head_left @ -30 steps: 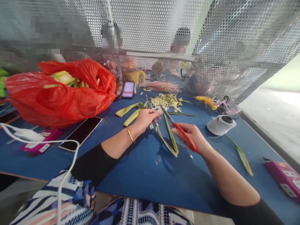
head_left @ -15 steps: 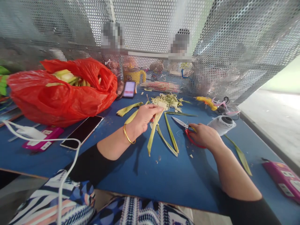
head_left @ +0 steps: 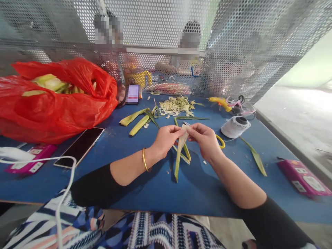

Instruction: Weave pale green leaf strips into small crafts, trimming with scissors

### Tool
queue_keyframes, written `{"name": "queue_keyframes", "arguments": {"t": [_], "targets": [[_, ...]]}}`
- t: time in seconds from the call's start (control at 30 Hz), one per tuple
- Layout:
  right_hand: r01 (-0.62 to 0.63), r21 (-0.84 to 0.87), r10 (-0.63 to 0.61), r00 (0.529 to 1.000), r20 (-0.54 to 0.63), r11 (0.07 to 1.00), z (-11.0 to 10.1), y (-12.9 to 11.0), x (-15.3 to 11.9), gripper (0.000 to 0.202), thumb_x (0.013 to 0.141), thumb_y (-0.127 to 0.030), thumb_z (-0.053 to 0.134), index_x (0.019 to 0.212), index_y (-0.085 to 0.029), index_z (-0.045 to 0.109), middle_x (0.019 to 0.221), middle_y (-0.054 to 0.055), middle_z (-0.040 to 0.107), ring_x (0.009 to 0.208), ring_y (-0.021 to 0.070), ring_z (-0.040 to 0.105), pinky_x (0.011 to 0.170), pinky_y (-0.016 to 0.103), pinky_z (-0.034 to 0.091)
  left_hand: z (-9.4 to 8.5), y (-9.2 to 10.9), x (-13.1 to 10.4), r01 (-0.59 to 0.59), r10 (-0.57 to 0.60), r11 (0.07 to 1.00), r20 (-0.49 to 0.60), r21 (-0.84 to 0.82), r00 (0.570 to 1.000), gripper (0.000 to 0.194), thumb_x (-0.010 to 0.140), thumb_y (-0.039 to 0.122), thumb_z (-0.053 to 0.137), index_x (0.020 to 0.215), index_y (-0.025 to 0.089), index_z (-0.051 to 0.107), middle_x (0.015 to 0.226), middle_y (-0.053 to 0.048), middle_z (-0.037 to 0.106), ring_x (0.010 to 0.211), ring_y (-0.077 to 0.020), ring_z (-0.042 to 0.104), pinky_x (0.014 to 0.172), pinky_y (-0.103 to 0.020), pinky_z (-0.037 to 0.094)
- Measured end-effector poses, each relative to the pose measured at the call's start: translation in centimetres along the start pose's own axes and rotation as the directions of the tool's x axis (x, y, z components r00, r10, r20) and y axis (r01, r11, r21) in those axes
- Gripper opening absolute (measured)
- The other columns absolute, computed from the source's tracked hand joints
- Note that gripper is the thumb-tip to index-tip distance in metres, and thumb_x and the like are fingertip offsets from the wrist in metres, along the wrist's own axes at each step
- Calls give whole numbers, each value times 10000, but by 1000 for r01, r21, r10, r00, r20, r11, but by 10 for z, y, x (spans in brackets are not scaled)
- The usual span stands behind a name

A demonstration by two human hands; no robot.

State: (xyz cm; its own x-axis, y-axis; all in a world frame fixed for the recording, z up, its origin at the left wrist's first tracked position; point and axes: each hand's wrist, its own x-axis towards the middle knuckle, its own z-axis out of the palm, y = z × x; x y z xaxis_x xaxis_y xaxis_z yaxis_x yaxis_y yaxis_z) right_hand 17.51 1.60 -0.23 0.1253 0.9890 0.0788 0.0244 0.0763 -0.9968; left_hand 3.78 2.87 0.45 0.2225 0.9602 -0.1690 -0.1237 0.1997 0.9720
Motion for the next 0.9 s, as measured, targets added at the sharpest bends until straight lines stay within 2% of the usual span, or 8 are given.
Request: {"name": "queue_keyframes", "arguments": {"t": [0.07,0.2,0.3,0.43,0.7,0.9], "targets": [[8,-19,-7,1000,11,1000,-3,-1,0,374,603,-514,775,634,-198,579,546,-29,581,530,108,506,541,262,436,-1,0,0,37,-37,999,23,-20,999,106,761,222,676,675,161,667,661,-11,664,597,-117,589,566,-238,454],[33,-123,-26,998,57,992,-5,0,1,329,636,-462,768,639,-193,577,537,-36,566,521,103,477,525,259,398,-2,1,2,10,-10,1000,-11,-3,1000,103,766,206,675,673,161,675,668,-13,670,626,-117,600,573,-226,451],[104,-180,-99,994,38,978,-5,3,1,304,663,-451,748,682,-192,589,573,-37,562,545,104,466,535,261,382,-3,2,3,10,-9,999,-27,37,1000,118,768,190,668,655,161,682,642,-8,658,604,-114,582,565,-227,445],[179,-199,-171,984,60,964,-6,6,2,275,706,-438,720,716,-189,604,597,-41,542,569,105,451,556,265,369,-2,2,3,11,-9,998,-32,59,999,145,782,172,649,644,162,691,623,-6,650,586,-111,569,564,-231,444],[184,-181,-176,983,60,966,-6,6,1,239,708,-390,723,682,-189,597,589,-44,520,569,103,421,557,264,347,-2,2,3,-14,16,996,-25,84,1000,175,788,155,643,617,160,677,603,4,641,564,-98,547,576,-230,441],[273,-294,-253,962,103,916,-7,4,0,204,753,-363,668,683,-196,575,593,-39,524,573,109,431,558,265,346,-1,0,4,-36,41,994,-39,104,998,182,769,125,641,593,157,667,567,20,610,532,-83,514,562,-218,436]]}}
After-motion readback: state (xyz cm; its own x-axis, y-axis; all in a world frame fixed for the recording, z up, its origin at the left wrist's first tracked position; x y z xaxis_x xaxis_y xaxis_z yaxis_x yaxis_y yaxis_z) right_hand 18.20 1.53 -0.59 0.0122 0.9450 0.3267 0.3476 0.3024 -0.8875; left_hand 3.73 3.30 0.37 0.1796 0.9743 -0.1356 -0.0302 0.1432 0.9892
